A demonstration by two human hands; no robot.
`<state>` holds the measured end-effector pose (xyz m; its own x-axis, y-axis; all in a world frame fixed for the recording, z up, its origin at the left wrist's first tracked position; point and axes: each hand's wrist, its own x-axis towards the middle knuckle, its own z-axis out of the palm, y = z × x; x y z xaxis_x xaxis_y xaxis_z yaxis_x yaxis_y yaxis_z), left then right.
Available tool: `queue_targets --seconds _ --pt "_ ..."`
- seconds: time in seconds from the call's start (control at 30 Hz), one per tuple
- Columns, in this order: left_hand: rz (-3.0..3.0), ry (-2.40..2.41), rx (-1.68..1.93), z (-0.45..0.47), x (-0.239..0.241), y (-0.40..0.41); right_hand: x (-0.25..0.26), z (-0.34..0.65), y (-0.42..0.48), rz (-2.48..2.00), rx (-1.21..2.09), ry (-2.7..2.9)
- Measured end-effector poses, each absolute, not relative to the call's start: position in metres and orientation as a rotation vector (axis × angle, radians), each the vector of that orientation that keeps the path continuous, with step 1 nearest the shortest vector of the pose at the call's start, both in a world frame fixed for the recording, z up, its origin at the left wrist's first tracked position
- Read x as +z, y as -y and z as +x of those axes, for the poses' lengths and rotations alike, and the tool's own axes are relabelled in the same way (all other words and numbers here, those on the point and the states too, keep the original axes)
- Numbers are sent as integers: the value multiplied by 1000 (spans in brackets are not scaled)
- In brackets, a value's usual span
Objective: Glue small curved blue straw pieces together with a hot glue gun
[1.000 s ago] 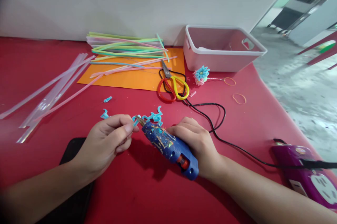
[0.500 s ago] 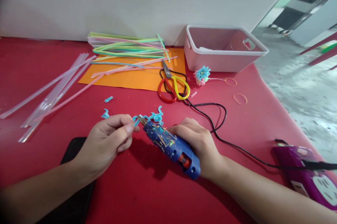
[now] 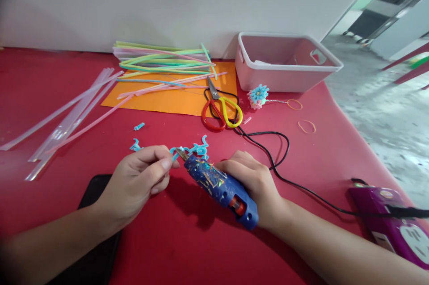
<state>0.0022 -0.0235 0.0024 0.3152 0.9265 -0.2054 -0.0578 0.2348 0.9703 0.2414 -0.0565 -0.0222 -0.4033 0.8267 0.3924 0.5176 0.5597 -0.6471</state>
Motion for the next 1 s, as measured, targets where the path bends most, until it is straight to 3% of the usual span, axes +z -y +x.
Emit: queue_targets --seconds 1.0 --pt "1141 -957 893 3 0 23 -18 243 57 -967 568 2141"
